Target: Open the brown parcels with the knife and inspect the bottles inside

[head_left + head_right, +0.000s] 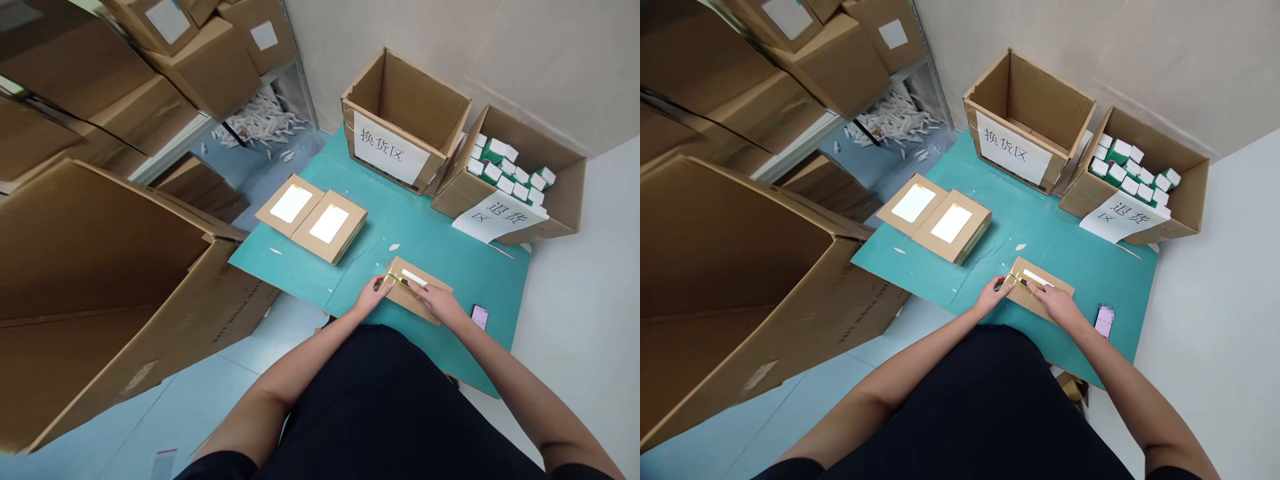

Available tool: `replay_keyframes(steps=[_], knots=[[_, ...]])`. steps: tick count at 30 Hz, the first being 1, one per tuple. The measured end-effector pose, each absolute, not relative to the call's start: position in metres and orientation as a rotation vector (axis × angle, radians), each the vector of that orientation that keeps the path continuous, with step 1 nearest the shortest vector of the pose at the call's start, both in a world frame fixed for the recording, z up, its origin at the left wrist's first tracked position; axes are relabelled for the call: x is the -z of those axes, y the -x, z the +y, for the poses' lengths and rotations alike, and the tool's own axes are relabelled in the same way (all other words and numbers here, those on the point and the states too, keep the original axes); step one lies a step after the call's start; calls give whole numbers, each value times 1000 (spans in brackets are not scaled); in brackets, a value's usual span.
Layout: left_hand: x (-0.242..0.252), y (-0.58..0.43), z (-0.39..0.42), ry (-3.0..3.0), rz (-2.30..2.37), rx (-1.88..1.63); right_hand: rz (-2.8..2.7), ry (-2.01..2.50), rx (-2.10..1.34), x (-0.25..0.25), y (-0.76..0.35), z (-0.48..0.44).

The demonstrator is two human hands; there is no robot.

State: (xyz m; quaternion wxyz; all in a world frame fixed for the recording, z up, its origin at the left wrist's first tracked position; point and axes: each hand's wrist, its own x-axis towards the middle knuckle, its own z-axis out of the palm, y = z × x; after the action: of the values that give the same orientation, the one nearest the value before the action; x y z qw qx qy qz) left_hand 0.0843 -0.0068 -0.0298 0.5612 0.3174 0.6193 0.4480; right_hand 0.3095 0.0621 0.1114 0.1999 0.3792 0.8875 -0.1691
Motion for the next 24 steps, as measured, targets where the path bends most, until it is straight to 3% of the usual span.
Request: replay_keyframes(steps=[24], knots=[[31, -85, -11, -719, 1517, -1074, 2470, -1011, 433, -119, -306, 63]])
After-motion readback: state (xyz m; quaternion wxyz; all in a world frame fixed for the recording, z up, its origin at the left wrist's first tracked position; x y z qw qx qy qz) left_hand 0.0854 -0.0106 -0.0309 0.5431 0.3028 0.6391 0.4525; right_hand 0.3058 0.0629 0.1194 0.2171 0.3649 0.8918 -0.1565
